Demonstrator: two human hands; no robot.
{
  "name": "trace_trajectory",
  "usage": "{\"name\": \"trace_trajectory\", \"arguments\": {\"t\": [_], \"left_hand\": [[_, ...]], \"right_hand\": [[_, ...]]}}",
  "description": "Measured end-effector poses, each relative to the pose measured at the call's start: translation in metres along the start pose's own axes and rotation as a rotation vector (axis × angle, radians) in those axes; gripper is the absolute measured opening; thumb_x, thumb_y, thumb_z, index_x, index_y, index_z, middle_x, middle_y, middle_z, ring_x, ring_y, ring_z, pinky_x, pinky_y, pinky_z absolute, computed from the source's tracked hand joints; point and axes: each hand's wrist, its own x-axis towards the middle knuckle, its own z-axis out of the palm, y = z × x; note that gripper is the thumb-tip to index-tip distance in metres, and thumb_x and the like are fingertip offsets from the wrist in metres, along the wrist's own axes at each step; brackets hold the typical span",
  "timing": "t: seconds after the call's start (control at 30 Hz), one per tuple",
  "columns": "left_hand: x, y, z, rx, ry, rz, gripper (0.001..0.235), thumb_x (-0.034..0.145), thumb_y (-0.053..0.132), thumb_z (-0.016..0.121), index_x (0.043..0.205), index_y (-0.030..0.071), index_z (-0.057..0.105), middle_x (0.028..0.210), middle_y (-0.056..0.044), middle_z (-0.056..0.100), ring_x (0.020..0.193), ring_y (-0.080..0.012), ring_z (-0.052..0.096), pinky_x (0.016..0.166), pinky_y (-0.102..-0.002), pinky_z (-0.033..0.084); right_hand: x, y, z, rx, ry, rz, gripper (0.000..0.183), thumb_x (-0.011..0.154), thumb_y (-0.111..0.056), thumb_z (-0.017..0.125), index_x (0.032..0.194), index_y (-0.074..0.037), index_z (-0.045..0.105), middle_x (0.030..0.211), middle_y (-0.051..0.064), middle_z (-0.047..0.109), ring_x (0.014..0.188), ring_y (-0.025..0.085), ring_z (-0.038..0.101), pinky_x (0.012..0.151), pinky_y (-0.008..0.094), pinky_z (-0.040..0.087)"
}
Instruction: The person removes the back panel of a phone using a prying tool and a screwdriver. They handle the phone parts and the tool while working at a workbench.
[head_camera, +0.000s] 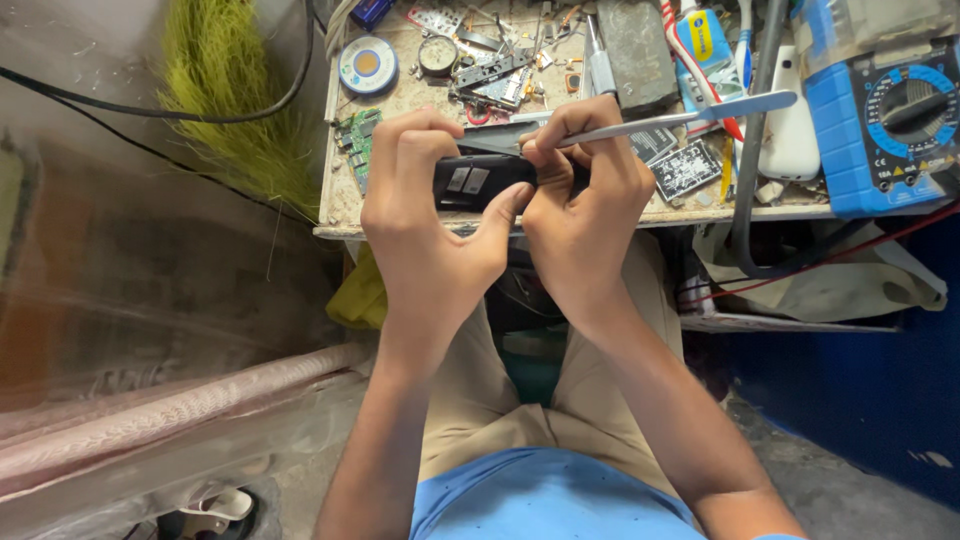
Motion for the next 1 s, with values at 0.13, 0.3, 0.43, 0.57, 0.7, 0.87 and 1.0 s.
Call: {"name": "trace_trajectory", "arguments": {"t": [0.13,0.3,0.43,0.57,0.7,0.87,1.0], "left_hand": [[-0.003,0.002,0.007,-0.039,0.075,-0.02,0.049,0.08,0.0,0.091,0.101,0.002,0.047,0.11,-0.013,0.058,0.106,-0.0301,0.061,0.1,-0.037,0.051],[-0.011,0.011,0.016,-0.051,0.128,-0.12,0.048,0.082,0.0,0.09,0.097,0.002,0.044,0.106,-0.012,0.057,0.099,-0.0284,0.06,0.095,-0.036,0.053],[-0.012,0.014,0.018,-0.042,0.156,-0.15,0.051,0.079,0.001,0.09,0.098,0.003,0.043,0.102,-0.013,0.055,0.093,-0.0276,0.059,0.085,-0.035,0.051],[-0.01,0.003,0.012,-0.036,0.119,-0.178,0.053,0.08,0.003,0.093,0.096,0.002,0.042,0.103,-0.012,0.054,0.096,-0.0258,0.058,0.091,-0.034,0.051],[-0.008,-0.005,0.012,-0.038,0.119,-0.164,0.052,0.082,0.002,0.093,0.096,0.002,0.043,0.106,-0.011,0.053,0.097,-0.0245,0.057,0.092,-0.033,0.051],[-0.005,-0.004,0.011,-0.014,0.078,-0.148,0.047,0.084,0.003,0.092,0.098,0.004,0.047,0.113,-0.01,0.053,0.101,-0.0237,0.057,0.091,-0.032,0.051],[0.001,0.0,0.005,0.242,0.055,-0.096,0.051,0.075,0.012,0.098,0.099,0.006,0.053,0.116,-0.012,0.052,0.107,-0.0293,0.053,0.09,-0.041,0.046]], "right_hand": [[-0.002,0.001,0.0,0.034,-0.011,0.026,0.025,0.097,0.022,0.059,0.102,-0.001,0.05,0.084,0.006,0.063,0.082,0.01,0.073,0.073,0.021,0.055],[0.0,0.01,-0.001,0.257,-0.009,0.193,0.023,0.104,0.017,0.062,0.105,-0.002,0.049,0.091,0.005,0.061,0.092,0.012,0.074,0.086,0.024,0.059],[0.007,0.015,-0.006,0.405,-0.041,0.255,0.021,0.108,0.012,0.064,0.111,-0.002,0.048,0.099,0.006,0.065,0.094,0.014,0.073,0.087,0.024,0.058],[0.006,0.013,-0.013,0.528,-0.049,0.258,0.022,0.11,0.007,0.065,0.113,-0.004,0.047,0.097,0.006,0.062,0.098,0.016,0.074,0.088,0.024,0.055],[0.015,0.013,-0.012,0.536,-0.105,0.219,0.019,0.109,0.003,0.064,0.111,-0.005,0.047,0.098,0.006,0.062,0.099,0.018,0.074,0.097,0.03,0.062],[0.017,0.021,-0.014,0.566,-0.202,0.215,0.022,0.109,-0.002,0.067,0.109,-0.005,0.045,0.095,0.01,0.066,0.098,0.022,0.075,0.093,0.031,0.061],[0.005,0.025,-0.013,0.622,-0.127,0.256,0.024,0.114,-0.007,0.068,0.11,-0.004,0.045,0.097,0.013,0.066,0.098,0.023,0.075,0.094,0.033,0.062]]}}
